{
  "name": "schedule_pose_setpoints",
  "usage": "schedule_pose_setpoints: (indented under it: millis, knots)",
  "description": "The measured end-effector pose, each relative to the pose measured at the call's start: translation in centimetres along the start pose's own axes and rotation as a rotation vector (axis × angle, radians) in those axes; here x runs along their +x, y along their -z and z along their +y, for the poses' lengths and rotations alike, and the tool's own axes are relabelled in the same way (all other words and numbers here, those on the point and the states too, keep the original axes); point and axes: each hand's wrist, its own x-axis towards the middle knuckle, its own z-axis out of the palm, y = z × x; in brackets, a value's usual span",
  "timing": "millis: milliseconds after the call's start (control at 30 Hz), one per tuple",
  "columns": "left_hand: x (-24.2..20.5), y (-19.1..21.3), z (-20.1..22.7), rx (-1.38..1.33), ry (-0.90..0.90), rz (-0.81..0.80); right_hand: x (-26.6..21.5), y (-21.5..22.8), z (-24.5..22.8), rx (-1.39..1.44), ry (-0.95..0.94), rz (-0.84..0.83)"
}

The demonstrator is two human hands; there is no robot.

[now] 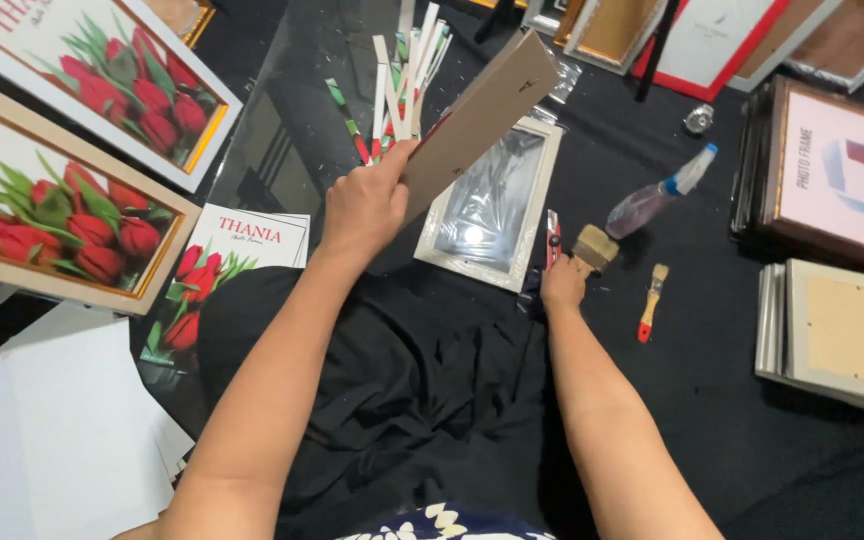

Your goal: Cutting thin strips of paper using a utility knife and a wooden board as a straight-edge guide.

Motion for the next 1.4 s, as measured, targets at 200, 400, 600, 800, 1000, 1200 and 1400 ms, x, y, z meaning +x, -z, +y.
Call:
schedule_pose_setpoints:
  millis: [200, 400, 600, 800, 1000, 1200, 1400]
  knots:
    - [3.1, 4.5, -4.6, 0.134, 0.02, 0.115, 0.8, 0.4, 0.0, 0.13, -0.15, -0.016]
    - [6.3, 5.8, -10.5, -0.028, 0.18, 0.151, -0.5, 4.0, -2.5, 0.387, -0.215, 0.2]
    - [9.3, 2.4, -19.5, -0.191, 0.416, 0.157, -9.3, 14.7, -14.8, 0.562, -0.006, 0.019]
    - [9.8, 1.7, -21.9, -0.308, 0.719, 0.28, -9.7, 7.4, -27.0, 0.554, 0.148, -0.375]
    - [12.7, -0.5, -21.5, -0.502, 0.871, 0.485, -8.9, 11.3, -43.4, 0.725, 0.453, -0.445]
    - [12.5, -1.5, -23.7, -0.589, 0.854, 0.558, -1.9, 0.7, -45.2, 0.394, 0.48, -0.418]
    - [13.5, -2.0, -26.9, -0.57, 0.851, 0.585, -2.4, 3.0, -44.8, 0.584, 0.199, -0.271]
